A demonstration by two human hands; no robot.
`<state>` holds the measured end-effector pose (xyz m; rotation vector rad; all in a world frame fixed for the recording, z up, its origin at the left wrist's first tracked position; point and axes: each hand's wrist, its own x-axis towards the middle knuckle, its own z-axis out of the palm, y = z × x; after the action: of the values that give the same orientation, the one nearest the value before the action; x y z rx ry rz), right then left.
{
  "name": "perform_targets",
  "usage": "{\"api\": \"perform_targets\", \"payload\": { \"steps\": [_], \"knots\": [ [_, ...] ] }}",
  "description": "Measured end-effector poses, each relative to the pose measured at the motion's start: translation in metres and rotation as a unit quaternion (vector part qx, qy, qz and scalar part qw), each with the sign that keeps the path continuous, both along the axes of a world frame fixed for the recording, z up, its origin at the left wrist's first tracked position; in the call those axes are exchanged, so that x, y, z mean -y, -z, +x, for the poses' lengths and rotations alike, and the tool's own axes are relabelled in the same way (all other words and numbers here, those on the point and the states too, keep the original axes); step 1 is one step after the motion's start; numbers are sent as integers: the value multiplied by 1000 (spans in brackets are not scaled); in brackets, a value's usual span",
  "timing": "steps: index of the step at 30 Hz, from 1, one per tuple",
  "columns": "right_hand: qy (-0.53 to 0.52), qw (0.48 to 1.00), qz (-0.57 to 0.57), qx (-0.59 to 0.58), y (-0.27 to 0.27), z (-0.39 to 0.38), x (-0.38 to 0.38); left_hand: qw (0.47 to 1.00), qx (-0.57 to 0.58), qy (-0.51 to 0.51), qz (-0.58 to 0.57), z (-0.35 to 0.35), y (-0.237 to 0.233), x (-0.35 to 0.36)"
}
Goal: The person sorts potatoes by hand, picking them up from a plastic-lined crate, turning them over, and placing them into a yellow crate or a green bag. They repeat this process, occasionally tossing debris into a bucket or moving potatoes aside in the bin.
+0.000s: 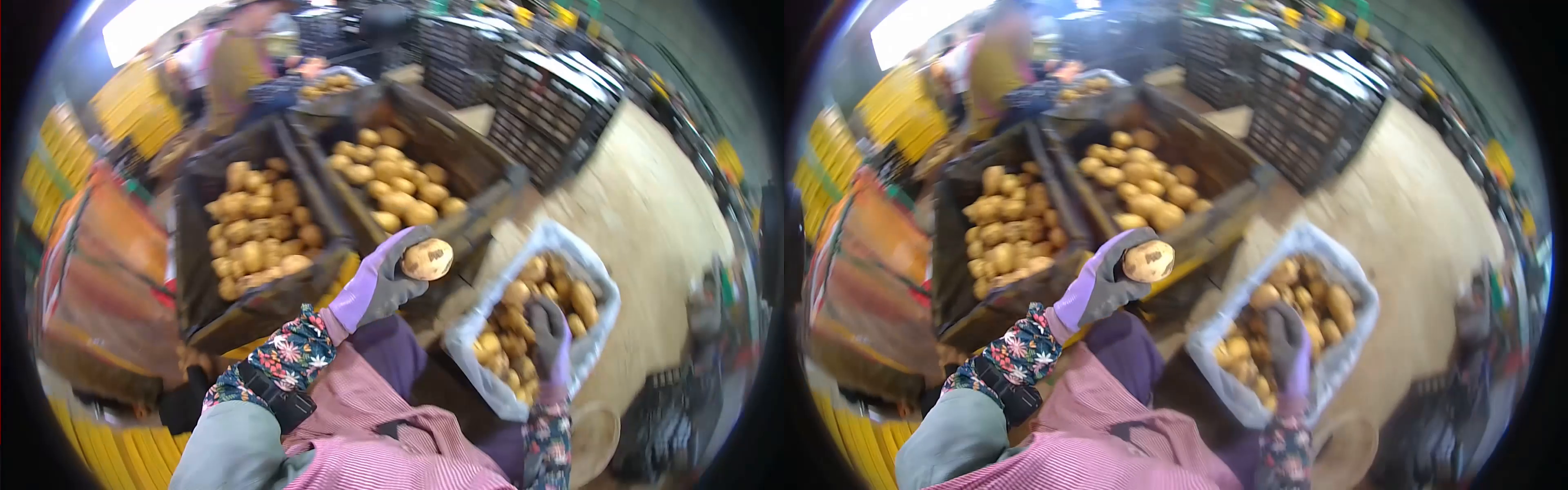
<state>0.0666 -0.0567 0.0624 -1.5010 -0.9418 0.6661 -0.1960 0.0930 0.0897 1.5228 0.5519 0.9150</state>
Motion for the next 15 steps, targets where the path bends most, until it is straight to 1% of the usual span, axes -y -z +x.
{"api": "perform_targets", "payload": {
  "steps": [1, 2, 4, 5, 6, 7, 8, 9, 10, 11, 12, 14, 15],
  "knots": [
    [-6, 1000, -3, -15, -8, -7, 0, 999, -1, 39, -36, 24, 2, 15],
    [-39, 999, 6, 0, -13, -7, 1, 996, -31, 72, -46, 47, 13, 25],
    [-56, 988, 53, -133, -9, -14, 6, 981, -33, 158, -111, 83, 31, 42],
    [-80, 995, 50, -8, -7, -7, 9, 983, -52, 168, -48, 98, 41, 51],
    [-113, 986, 44, 113, -4, -1, 11, 975, -95, 201, -8, 109, 32, 56],
    [-105, 992, 57, 40, -2, -3, 13, 971, -90, 212, -60, 114, 30, 61],
    [-96, 993, 52, 34, 3, 2, 18, 966, -88, 215, -112, 122, 32, 67],
    [-86, 996, 36, 10, 9, 8, 22, 963, -94, 222, -117, 129, 37, 69],
    [-74, 997, 22, -13, 15, 11, 25, 964, -100, 231, -86, 135, 45, 70],
    [-40, 998, 20, -34, 21, 12, 29, 963, -105, 242, -55, 139, 48, 72],
    [-29, 999, 16, -39, 25, 15, 32, 960, -109, 252, -59, 143, 48, 77],
    [4, 999, -39, 14, 34, 24, 34, 955, -135, 241, -104, 149, 45, 84],
    [27, 998, -42, 42, 40, 30, 36, 953, -139, 248, -103, 152, 53, 86]
  ]
}}
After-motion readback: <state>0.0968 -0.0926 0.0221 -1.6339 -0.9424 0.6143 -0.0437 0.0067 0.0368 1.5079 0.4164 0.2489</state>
